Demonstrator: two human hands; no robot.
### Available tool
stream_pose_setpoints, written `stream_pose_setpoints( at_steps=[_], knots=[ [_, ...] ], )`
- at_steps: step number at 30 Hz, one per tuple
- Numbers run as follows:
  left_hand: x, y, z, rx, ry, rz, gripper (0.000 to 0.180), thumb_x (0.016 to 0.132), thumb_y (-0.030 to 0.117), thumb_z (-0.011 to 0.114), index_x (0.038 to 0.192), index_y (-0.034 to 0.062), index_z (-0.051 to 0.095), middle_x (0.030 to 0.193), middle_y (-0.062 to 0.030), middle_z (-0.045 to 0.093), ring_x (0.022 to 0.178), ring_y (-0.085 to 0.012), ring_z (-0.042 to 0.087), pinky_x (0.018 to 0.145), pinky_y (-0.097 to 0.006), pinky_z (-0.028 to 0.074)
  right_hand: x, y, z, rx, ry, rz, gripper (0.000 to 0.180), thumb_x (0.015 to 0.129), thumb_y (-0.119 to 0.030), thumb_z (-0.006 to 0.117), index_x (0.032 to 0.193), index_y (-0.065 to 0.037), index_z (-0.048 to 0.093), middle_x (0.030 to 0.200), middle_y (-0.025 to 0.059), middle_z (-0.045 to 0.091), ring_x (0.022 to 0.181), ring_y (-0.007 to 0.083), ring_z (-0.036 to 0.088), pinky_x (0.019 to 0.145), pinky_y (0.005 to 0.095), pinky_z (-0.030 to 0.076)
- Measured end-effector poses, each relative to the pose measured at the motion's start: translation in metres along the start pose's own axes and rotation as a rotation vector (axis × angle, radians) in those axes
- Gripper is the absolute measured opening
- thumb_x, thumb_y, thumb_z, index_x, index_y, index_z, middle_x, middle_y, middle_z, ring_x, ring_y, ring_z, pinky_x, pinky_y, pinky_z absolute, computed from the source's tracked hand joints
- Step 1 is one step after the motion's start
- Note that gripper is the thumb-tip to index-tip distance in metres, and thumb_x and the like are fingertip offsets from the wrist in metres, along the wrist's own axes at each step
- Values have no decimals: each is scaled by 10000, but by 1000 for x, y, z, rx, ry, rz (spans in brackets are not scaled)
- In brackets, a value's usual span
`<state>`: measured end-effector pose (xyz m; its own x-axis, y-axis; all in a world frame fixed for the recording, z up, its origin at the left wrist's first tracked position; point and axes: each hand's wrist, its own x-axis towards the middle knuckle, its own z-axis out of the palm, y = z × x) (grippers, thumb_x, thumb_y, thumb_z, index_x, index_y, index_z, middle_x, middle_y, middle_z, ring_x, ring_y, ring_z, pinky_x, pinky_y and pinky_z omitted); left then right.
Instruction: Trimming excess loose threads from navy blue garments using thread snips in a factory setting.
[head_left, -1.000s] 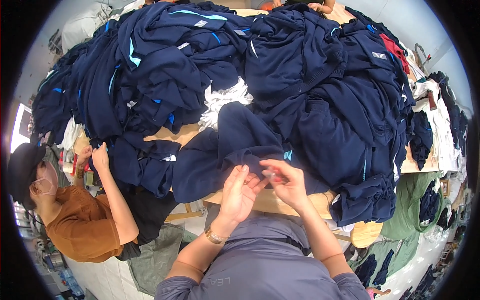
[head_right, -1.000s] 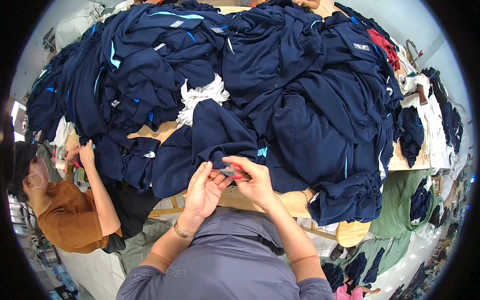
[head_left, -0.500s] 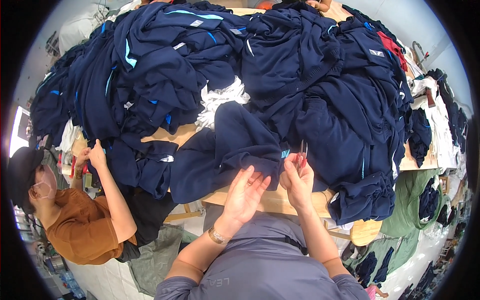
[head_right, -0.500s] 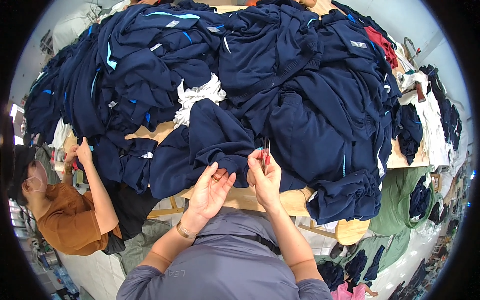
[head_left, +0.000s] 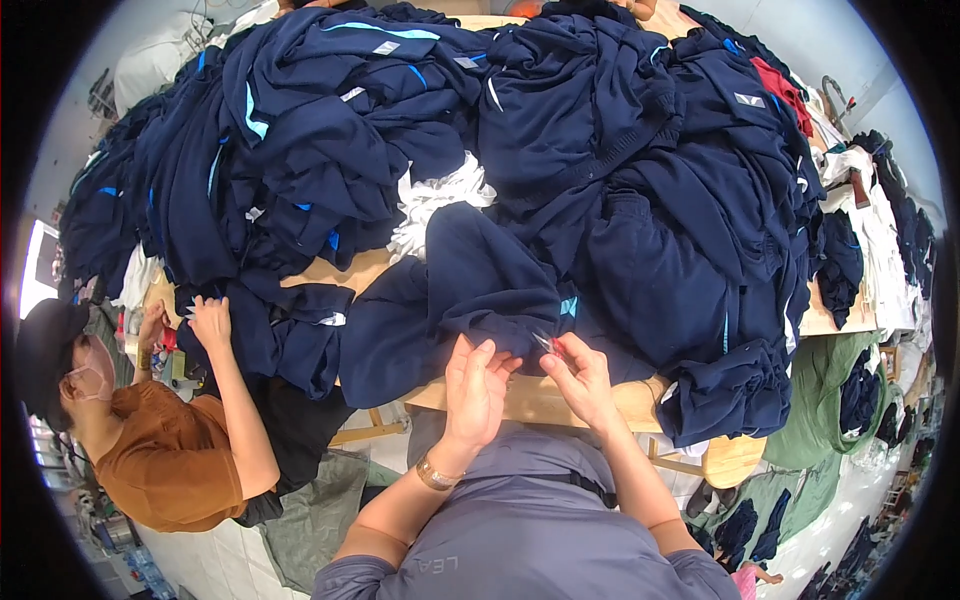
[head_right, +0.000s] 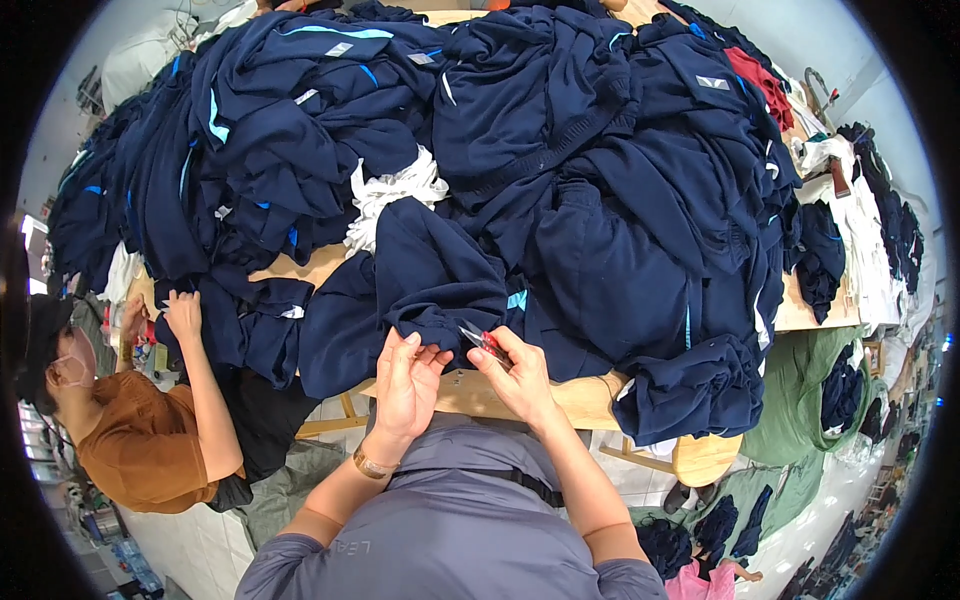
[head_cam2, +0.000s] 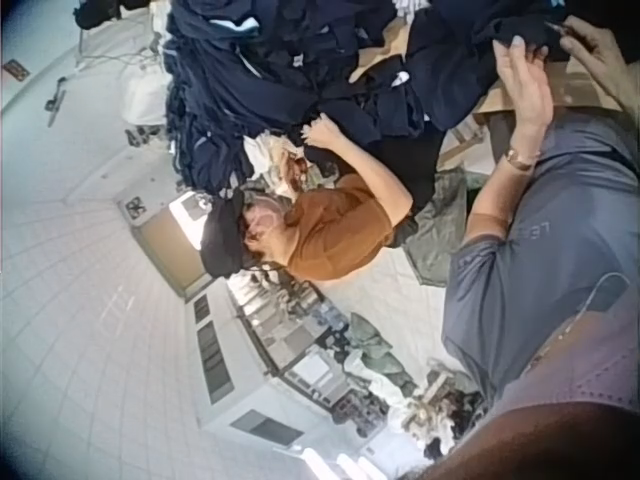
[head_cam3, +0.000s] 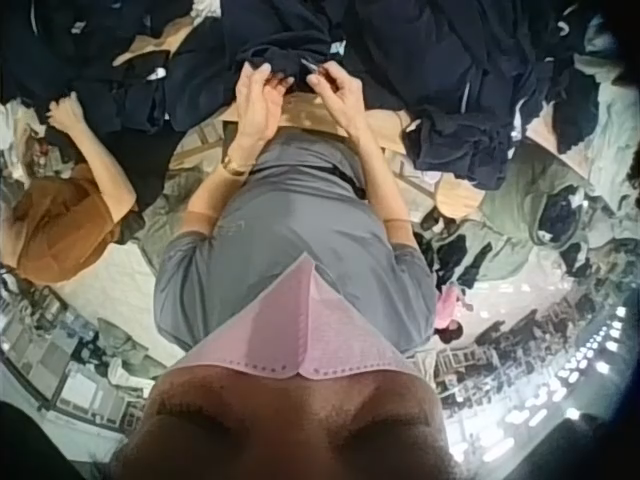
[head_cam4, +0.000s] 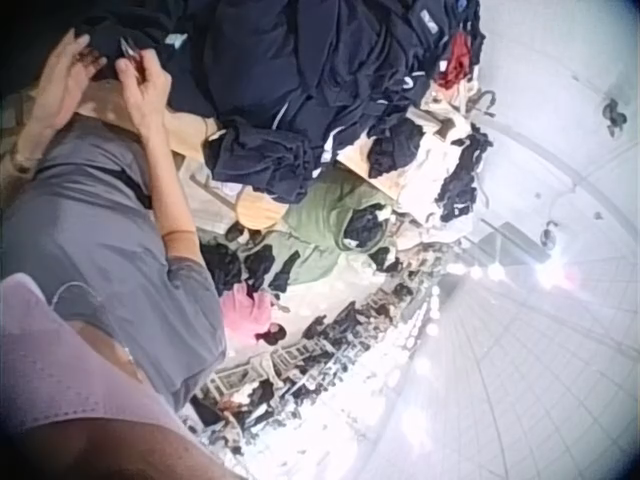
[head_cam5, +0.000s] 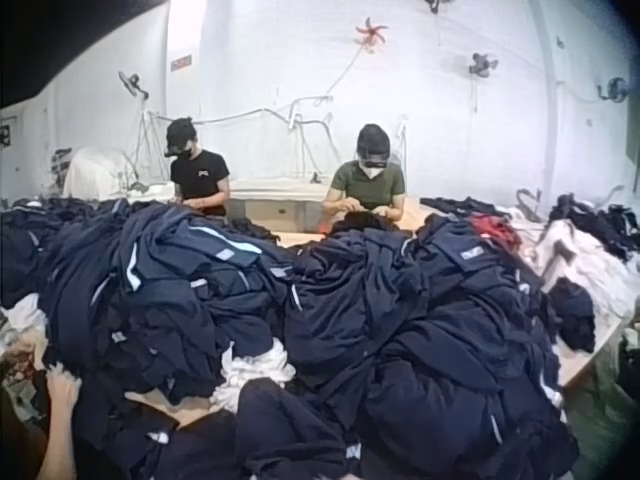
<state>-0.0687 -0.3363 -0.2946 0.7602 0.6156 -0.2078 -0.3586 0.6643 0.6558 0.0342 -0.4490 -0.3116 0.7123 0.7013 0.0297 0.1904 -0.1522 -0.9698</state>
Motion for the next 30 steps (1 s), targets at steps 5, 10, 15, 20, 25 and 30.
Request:
stream_pose_setpoints(
  at_steps=[5, 10, 15, 20, 25, 30],
  knots=[
    [-2, 1, 4, 81, -27, 83, 223, 924, 115, 405, 1126, 49, 475, 1030, -74, 577, 930, -141, 562, 840, -306, 461, 4, -5, 0, -78, -12, -69, 332, 786, -318, 678, 767, -25, 524, 556, 74, 441, 469, 156, 401, 458, 278, 343],
    [-2, 0, 4, 115, -40, 114, 215, 926, 106, 400, 1115, 39, 476, 1042, -78, 571, 931, -144, 559, 853, -310, 452, 5, -6, 0, -119, -30, -106, 375, 775, -368, 678, 756, -29, 520, 560, 84, 453, 465, 180, 426, 461, 288, 358],
    [-3, 0, 5, 204, -67, 195, 198, 923, 95, 418, 1099, 26, 475, 1030, -68, 557, 922, -123, 536, 858, -290, 433, 7, -14, -1, -191, -37, -133, 408, 773, -412, 663, 738, -35, 513, 564, 97, 473, 463, 223, 462, 462, 306, 370],
    [-2, -5, -6, 329, -93, 262, 234, 915, 53, 441, 1139, -12, 465, 1084, -59, 552, 979, -113, 518, 893, -256, 395, 7, -18, -4, -260, -90, -101, 279, 771, -252, 695, 812, -9, 565, 593, 66, 511, 505, 130, 446, 493, 258, 373],
    [-5, 0, 2, 480, -101, 351, 219, 911, 52, 453, 1120, -11, 475, 1074, -54, 548, 968, -106, 506, 888, -244, 385, 7, -19, -4, -297, -46, -149, 275, 768, -248, 697, 776, -8, 563, 576, 66, 508, 484, 125, 429, 477, 264, 360],
    [0, -6, -5, 378, -74, 297, 197, 919, 76, 455, 1101, 3, 474, 1016, -42, 552, 907, -88, 509, 836, -226, 403, 6, -17, -3, -183, 1, -104, 265, 775, -228, 691, 756, -1, 556, 564, 48, 473, 497, 89, 389, 468, 251, 332]
  ],
)
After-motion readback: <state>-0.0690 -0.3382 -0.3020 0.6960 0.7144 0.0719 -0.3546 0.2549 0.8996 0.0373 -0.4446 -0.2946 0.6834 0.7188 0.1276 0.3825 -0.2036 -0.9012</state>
